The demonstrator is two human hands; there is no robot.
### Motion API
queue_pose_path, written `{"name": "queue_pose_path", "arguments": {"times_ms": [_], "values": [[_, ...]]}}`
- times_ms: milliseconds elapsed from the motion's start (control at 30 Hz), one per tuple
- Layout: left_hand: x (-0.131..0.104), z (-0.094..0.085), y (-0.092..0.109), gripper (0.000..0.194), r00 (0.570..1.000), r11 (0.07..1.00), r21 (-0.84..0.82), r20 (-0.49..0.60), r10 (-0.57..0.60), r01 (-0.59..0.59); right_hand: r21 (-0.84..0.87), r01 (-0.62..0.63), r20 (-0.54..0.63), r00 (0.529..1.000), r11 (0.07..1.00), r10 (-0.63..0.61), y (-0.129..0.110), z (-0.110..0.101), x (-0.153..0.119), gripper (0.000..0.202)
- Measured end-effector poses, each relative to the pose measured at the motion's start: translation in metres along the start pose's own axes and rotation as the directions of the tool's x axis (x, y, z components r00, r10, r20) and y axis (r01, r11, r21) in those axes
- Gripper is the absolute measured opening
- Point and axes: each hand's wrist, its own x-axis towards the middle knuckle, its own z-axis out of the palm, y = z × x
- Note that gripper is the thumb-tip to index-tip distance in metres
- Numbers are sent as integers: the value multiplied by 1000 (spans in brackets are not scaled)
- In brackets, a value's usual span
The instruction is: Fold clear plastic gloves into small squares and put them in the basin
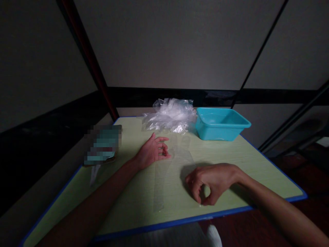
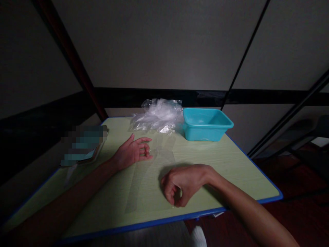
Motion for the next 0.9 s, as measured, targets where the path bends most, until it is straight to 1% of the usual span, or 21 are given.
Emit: {"name": "queue_pose_path", "arguments": {"times_ms": [100, 300, 433, 633, 900], "values": [[0, -1, 0, 49, 1000, 1000, 5, 14, -5, 5, 3, 17, -11, 1000, 1000, -17, 3, 2, 0, 12], [1, -2, 0, 51, 998, 1000, 20, 58, -8, 7, 34, -3, -34, 999, 999, 4, 5, 2, -1, 16], [1, -3, 0, 52, 997, 1000, 28, 76, -8, 6, 68, 11, -67, 998, 998, -7, 4, 0, -4, 16], [2, -6, -1, 53, 993, 1000, 20, 115, -25, 23, 139, 1, -115, 993, 990, 15, -2, -7, -6, 13], [2, -5, -1, 55, 993, 999, 30, 107, -43, 40, 170, -7, -141, 990, 985, 31, -4, -13, -10, 12]]}}
